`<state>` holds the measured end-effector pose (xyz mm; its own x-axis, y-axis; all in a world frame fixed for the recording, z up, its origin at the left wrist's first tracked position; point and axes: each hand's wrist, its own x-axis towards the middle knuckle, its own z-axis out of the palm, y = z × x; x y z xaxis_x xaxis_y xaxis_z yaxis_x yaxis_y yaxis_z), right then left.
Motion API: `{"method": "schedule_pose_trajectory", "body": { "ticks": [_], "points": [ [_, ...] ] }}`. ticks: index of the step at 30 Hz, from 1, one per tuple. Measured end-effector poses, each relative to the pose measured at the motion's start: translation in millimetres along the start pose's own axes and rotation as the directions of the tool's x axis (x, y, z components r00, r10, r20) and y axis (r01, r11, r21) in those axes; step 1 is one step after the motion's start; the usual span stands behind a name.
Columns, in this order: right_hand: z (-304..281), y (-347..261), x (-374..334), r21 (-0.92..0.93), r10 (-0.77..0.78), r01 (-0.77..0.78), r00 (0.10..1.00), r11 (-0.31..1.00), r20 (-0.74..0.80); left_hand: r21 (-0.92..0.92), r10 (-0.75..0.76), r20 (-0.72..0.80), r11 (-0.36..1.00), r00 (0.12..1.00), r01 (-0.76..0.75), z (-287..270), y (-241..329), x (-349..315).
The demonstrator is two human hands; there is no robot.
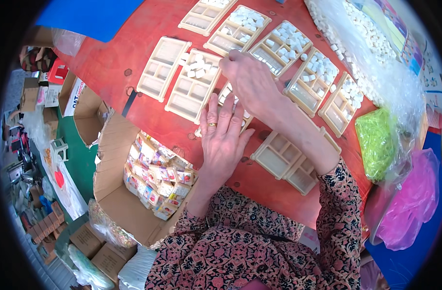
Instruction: Sorting small white blocks into partitioned trays.
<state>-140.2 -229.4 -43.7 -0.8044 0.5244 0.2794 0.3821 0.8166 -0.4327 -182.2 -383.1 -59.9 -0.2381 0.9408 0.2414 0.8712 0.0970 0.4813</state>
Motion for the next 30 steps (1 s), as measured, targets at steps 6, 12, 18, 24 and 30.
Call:
{"method": "schedule_pose_trajectory", "body": {
  "ticks": [6,12,18,24,30],
  "points": [
    [0,-6,6,0.051,0.042,-0.042,0.999,0.998,0.014,-0.005,0.004,0.01,1.0,1.0,-0.004,-7,-8,-2],
    [3,-8,9,0.033,-0.074,0.076,0.995,0.997,-0.074,0.003,0.014,0.002,1.0,1.0,-0.014,-9,-11,-5],
    [-13,5,11,0.041,-0.068,0.068,0.998,0.997,0.002,-0.012,0.02,-0.002,1.0,1.0,-0.02,-13,-5,-5],
    [-44,2,-3,0.297,0.053,-0.085,0.992,0.951,0.114,0.009,0.031,-0.016,0.999,0.999,-0.031,-16,-7,-11],
    [-19,-4,-17,0.176,-0.037,0.029,0.998,0.984,0.043,-0.01,0.025,-0.015,1.0,1.0,-0.025,-14,-9,-13]
  ]
}}
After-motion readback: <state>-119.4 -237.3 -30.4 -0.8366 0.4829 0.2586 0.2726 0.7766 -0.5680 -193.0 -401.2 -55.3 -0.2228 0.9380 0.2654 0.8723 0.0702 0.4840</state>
